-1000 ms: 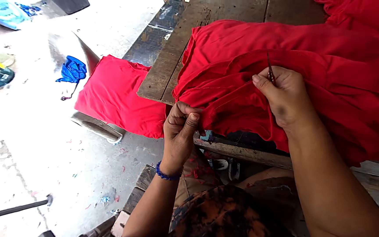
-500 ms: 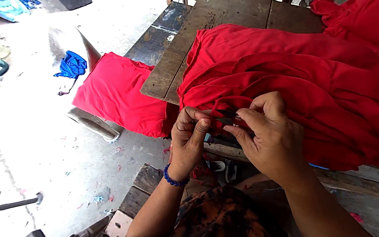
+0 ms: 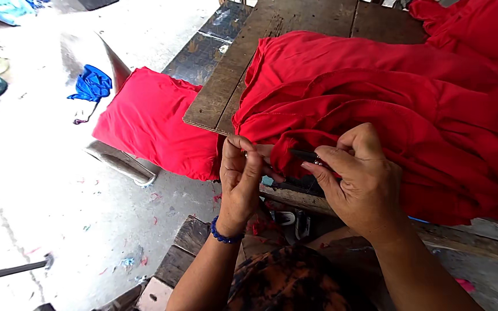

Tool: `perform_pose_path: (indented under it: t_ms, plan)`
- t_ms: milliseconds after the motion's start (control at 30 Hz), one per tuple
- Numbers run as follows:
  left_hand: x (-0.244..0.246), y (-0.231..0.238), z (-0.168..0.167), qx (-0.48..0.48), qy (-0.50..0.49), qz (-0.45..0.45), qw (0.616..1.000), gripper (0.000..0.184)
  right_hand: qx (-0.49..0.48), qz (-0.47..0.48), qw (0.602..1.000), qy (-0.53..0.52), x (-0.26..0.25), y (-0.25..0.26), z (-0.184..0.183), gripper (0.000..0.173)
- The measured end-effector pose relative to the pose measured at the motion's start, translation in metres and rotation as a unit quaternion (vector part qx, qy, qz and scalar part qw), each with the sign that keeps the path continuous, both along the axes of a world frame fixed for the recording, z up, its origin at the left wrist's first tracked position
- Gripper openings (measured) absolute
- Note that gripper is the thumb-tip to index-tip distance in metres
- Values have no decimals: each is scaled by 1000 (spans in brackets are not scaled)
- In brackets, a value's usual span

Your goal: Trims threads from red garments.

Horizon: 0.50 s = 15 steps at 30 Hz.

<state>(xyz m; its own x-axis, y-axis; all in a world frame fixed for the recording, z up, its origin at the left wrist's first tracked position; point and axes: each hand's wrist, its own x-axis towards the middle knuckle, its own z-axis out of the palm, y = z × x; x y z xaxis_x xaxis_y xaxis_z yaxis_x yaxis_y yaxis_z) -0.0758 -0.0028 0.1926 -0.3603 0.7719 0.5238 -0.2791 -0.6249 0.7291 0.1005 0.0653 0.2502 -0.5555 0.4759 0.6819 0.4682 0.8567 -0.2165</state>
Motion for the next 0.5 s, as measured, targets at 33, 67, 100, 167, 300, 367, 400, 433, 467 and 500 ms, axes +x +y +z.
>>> perform_pose_path:
  t_ms: [33, 67, 100, 167, 300, 367, 400, 433, 467, 500]
  plan:
    - [0, 0, 1, -3, -7, 6, 1000, 9, 2, -7, 1000, 13, 2, 3, -1, 27]
    - [0, -1, 3, -12, -12, 14, 1000, 18, -3, -20, 1000, 18, 5, 6, -3, 29]
    - [-1, -1, 5, -25, -8, 27, 999, 22, -15, -34, 999, 15, 9, 10, -4, 37]
    - [-2, 0, 10, -48, 8, 47, 998, 24, -60, -29, 998, 9, 17, 22, -6, 42]
    - [-9, 7, 13, -66, 45, 62, 995, 21, -306, 117, 936, 130, 32, 60, 3, 10]
    - [-11, 11, 13, -74, 63, 67, 993, 20, -443, 167, 856, 209, 33, 74, 12, 26]
    - [-11, 12, 14, -82, 71, 69, 992, 19, -478, 173, 831, 227, 33, 78, 14, 31]
    - [-11, 13, 13, -89, 74, 71, 991, 18, -500, 171, 815, 236, 31, 81, 16, 33]
    - [-11, 14, 12, -95, 76, 71, 990, 17, -516, 166, 805, 241, 30, 83, 16, 34]
    - [-12, 15, 11, -99, 76, 70, 990, 17, -527, 161, 798, 244, 29, 84, 15, 35]
